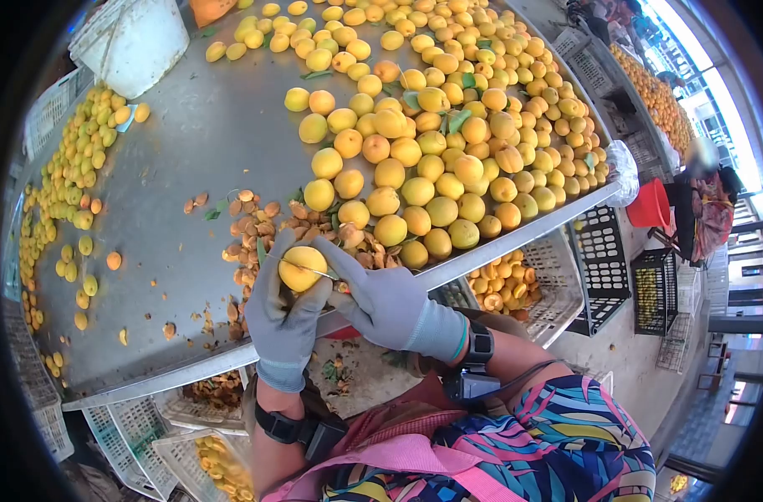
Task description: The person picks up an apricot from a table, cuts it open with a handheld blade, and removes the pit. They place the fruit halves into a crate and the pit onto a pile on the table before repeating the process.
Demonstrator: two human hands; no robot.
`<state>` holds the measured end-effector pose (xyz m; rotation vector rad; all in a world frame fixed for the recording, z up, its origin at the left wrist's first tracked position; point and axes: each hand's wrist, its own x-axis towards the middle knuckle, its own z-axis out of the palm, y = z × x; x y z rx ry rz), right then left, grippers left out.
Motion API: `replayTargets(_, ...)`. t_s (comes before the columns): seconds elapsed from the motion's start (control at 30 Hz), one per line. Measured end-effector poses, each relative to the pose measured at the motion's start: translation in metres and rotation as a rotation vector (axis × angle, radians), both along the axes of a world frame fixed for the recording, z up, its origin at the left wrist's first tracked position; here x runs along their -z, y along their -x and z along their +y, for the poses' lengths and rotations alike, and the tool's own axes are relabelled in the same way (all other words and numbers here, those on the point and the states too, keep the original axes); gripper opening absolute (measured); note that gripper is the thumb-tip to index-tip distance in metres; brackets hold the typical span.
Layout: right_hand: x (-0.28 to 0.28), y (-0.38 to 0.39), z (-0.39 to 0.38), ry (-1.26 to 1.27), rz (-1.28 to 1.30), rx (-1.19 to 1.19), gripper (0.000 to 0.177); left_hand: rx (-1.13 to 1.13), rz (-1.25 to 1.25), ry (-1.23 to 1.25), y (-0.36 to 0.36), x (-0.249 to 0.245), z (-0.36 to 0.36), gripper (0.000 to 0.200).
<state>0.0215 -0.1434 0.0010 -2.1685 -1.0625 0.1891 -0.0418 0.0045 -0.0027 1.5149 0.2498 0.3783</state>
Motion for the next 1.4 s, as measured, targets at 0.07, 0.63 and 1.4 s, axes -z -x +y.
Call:
replayTargets(0.07, 0.000, 0.000, 0.002, 0.055, 0.031, -0.013, 0.073, -0.052, -0.035, -0.093, -0.001, -0.001, -0.001, 0.056)
replayTargets(0.63, 0.004, 0.011, 0.014, -0.018, 0.065, 0.029, 0.071, -0.094, 0.001, 0.244, 0.003, 0.002, 0.002, 0.054)
replayTargets(1.4, -0.007, 0.003, 0.010, 0.099, 0.215, -0.058, 0.071, -0.125, 0.141, -0.021, 0.003, 0.001, 0.003, 0.039)
